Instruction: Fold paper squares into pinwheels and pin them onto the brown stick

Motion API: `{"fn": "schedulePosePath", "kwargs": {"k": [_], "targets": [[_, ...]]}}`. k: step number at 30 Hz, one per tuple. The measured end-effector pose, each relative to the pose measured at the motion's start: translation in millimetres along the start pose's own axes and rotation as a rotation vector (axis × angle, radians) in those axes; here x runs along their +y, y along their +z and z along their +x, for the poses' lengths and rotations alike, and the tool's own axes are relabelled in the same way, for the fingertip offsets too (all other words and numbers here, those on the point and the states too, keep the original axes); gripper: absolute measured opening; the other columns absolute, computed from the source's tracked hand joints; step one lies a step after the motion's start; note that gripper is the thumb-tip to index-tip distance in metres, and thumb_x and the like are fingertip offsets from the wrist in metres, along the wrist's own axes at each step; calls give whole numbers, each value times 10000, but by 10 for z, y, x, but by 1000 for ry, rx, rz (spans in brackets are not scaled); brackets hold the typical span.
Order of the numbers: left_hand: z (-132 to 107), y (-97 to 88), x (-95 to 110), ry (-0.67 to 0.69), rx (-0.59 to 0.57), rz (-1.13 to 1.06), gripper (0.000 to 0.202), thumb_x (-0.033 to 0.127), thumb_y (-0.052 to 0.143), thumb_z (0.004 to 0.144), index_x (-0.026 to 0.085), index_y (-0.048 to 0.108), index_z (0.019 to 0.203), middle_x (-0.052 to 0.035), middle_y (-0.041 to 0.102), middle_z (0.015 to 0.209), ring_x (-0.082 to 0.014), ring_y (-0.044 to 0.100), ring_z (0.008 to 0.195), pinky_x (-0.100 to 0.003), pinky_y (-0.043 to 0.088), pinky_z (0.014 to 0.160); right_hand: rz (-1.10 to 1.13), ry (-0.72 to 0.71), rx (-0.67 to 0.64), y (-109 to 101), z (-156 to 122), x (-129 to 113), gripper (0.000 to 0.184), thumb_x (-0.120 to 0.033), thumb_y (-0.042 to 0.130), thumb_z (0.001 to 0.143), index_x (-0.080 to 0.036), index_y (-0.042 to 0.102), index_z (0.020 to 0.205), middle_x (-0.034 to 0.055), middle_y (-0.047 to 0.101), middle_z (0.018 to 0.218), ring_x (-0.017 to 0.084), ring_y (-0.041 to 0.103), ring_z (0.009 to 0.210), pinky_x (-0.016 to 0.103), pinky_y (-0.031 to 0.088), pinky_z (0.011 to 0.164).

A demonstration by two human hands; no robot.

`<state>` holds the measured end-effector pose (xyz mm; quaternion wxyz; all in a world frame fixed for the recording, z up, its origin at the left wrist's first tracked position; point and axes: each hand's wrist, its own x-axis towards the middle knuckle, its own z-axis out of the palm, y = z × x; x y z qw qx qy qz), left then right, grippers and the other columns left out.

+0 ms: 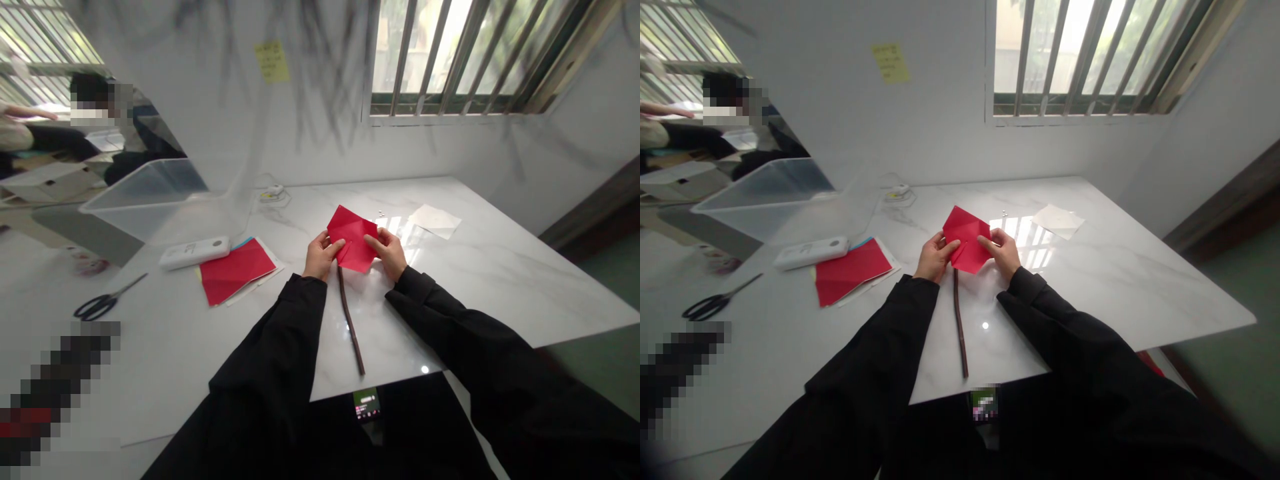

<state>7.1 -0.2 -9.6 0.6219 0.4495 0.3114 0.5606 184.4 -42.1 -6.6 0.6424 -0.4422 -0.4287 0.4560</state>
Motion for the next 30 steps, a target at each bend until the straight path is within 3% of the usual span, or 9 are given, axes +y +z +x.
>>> {"fn": "schedulePosePath", "kwargs": {"k": [3, 5, 7, 10, 12, 15, 21, 30], "targets": [[24, -31, -36, 7, 42, 20, 560, 335, 932, 609, 151, 701, 1084, -101, 783, 1020, -221, 741, 913, -367, 572, 913, 60, 65, -67, -46, 16, -8, 598, -798, 735, 716, -242, 615, 898, 0, 706, 814, 166, 645, 673, 282, 511, 551], [26, -32, -50, -2, 43, 25, 560, 344, 938, 597, 151, 703, 1067, -99, 783, 1002, -218, 739, 892, -367, 571, 897, 118, 122, -41, -71, 44, 5, 666, -882, 595, 770, -239, 639, 936, 16, 718, 822, 173, 660, 675, 287, 507, 540], [18, -25, -52, -12, 25, 34, 567, 358, 945, 588, 149, 702, 1056, -97, 784, 981, -215, 737, 862, -364, 576, 868, 100, 157, -13, -81, 69, 30, 633, -840, 667, 750, -231, 654, 922, 11, 718, 794, 170, 658, 660, 279, 502, 538], [-4, -12, -35, -22, -12, 85, 568, 386, 953, 583, 145, 700, 1032, -86, 787, 940, -201, 727, 793, -352, 583, 806, 3, 118, -129, -77, 80, 73, 535, -675, 832, 706, -202, 710, 925, 14, 744, 815, 168, 673, 702, 276, 537, 620], [-20, -6, -16, -24, -27, 127, 564, 398, 958, 579, 144, 702, 1013, -76, 785, 913, -190, 717, 759, -339, 581, 773, -37, 66, -218, -75, 74, 95, 514, -634, 834, 740, -177, 754, 960, 39, 777, 877, 187, 701, 775, 300, 566, 723], [-35, 1, 6, -34, -40, 154, 572, 421, 962, 575, 143, 705, 1005, -66, 778, 884, -184, 709, 740, -330, 579, 748, -58, 47, -221, -85, 66, 116, 506, -601, 839, 756, -159, 783, 994, 56, 798, 914, 211, 722, 819, 328, 576, 786], [-50, 17, 33, -38, -90, 180, 572, 433, 970, 565, 143, 712, 985, -64, 778, 864, -184, 705, 726, -326, 578, 732, -27, 58, -163, -96, 74, 130, 502, -575, 859, 738, -159, 779, 1008, 63, 803, 937, 222, 731, 822, 341, 588, 794], [-52, 14, 34, -20, -94, 182, 529, 393, 960, 592, 132, 716, 982, -70, 784, 867, -182, 706, 728, -319, 578, 731, -83, 79, -214, -108, 74, 117, 503, -592, 835, 748, -141, 787, 965, 68, 799, 888, 212, 724, 770, 317, 578, 725]]}}
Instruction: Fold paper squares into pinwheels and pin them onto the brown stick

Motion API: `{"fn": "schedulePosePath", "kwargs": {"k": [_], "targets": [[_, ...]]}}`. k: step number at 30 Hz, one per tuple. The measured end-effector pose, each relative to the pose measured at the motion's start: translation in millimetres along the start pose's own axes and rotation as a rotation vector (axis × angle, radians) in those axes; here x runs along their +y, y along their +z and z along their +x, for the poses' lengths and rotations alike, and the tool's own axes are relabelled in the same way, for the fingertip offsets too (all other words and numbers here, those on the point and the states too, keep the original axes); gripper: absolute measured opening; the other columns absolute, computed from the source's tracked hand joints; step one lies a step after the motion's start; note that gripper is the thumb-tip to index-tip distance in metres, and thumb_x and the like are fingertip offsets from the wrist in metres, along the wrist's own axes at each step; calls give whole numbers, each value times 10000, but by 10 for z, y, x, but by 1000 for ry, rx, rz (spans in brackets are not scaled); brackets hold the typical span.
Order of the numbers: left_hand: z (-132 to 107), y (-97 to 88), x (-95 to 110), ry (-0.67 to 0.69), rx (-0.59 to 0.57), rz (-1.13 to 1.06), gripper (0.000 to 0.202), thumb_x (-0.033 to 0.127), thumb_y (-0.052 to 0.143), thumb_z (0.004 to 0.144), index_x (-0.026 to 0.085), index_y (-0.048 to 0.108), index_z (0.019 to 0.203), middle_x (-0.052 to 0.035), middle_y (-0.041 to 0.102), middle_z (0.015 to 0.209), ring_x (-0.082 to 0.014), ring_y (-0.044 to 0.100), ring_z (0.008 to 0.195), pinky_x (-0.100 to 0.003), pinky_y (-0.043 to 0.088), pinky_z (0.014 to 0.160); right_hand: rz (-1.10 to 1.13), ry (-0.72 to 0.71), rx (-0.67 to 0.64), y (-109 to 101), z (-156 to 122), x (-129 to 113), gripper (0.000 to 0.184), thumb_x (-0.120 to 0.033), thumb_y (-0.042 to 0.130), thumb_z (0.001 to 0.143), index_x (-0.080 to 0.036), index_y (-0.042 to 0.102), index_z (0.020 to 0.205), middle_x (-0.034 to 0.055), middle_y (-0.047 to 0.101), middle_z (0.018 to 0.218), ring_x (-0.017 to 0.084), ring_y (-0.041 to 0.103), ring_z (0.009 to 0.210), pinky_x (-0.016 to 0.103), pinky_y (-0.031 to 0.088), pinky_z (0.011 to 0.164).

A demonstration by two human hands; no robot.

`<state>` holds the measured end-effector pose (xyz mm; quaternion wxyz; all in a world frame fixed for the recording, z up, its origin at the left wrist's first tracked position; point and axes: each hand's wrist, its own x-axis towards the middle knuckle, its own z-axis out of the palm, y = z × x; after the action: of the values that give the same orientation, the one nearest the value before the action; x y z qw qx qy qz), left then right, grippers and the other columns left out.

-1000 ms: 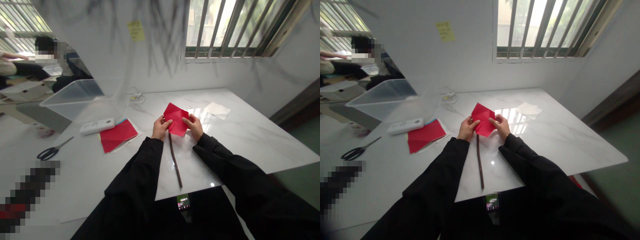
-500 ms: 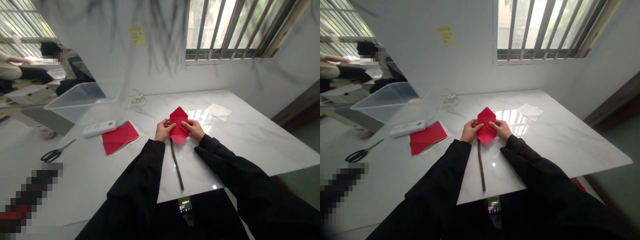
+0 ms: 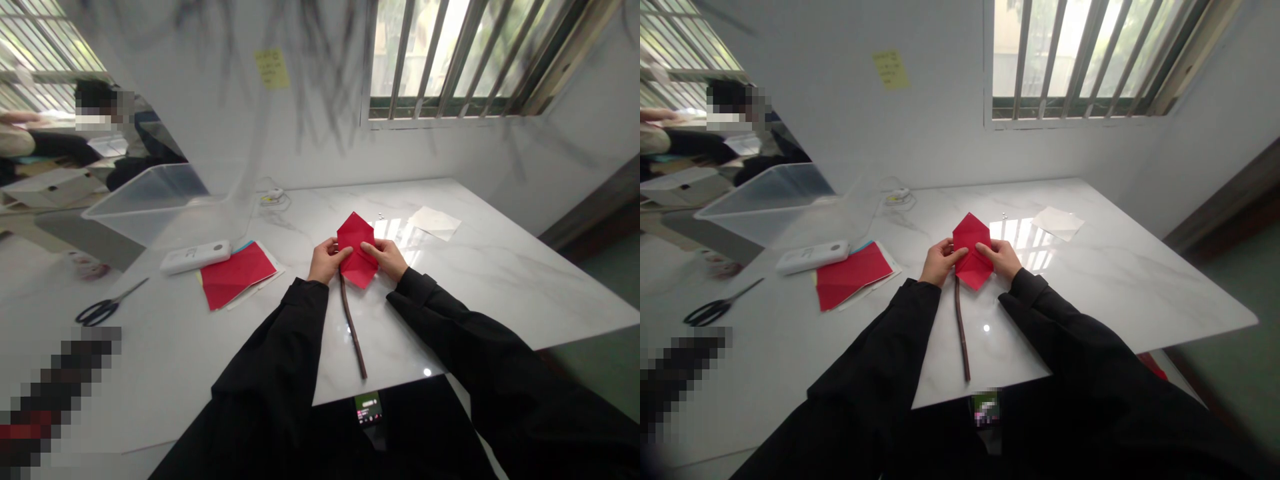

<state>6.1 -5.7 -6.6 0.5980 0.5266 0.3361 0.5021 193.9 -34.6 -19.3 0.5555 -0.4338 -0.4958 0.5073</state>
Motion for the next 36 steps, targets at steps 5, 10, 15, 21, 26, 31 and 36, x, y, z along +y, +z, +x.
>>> {"fn": "schedulePosePath", "kwargs": {"k": [5, 10, 15, 21, 26, 31, 36], "targets": [[3, 0, -6, -1, -3, -18, 527, 372, 960, 590, 128, 720, 990, -75, 791, 879, -191, 720, 753, -335, 589, 774, -7, 25, -45, -39, 20, 19, 474, -558, 860, 717, -143, 784, 933, 67, 802, 879, 210, 723, 765, 305, 574, 713], [-9, 4, 3, -21, -27, -35, 566, 382, 956, 599, 125, 726, 1048, -98, 804, 946, -232, 751, 834, -399, 602, 877, -20, 6, -57, -48, 28, 41, 485, -571, 854, 733, -150, 793, 965, 65, 806, 891, 215, 727, 769, 317, 581, 720], [3, -5, -17, -16, -38, -15, 582, 396, 961, 591, 126, 736, 1056, -107, 808, 972, -259, 761, 878, -436, 603, 924, 11, 2, -66, -14, 11, 18, 532, -567, 896, 686, -156, 789, 1006, 70, 812, 915, 242, 745, 827, 358, 605, 777], [-3, -6, -15, -7, -36, -14, 594, 413, 964, 589, 128, 740, 1060, -109, 810, 986, -263, 762, 892, -443, 603, 939, -8, 5, -41, -25, 14, 17, 524, -591, 875, 708, -154, 788, 983, 74, 814, 930, 245, 742, 807, 345, 597, 735], [-3, -8, -15, -4, -84, -27, 604, 422, 962, 604, 128, 744, 1083, -116, 809, 1013, -273, 762, 907, -444, 604, 933, -2, 8, -41, -16, 14, 6, 543, -609, 876, 696, -152, 784, 974, 74, 810, 902, 246, 740, 804, 345, 594, 739], [-16, -6, -43, -21, -58, -14, 613, 436, 971, 589, 126, 745, 1067, -122, 807, 998, -276, 758, 885, -437, 606, 891, -29, 17, -54, 8, -50, -52, 559, -635, 864, 701, -149, 784, 965, 77, 800, 886, 235, 720, 766, 343, 582, 722], [-47, -1, -136, -25, 10, -61, 614, 473, 970, 564, 132, 747, 1024, -132, 802, 1024, -273, 749, 916, -413, 597, 886, -221, -5, -28, -38, -139, -52, 568, -712, 775, 766, -148, 764, 835, 72, 729, 721, 206, 648, 666, 302, 507, 585]]}}
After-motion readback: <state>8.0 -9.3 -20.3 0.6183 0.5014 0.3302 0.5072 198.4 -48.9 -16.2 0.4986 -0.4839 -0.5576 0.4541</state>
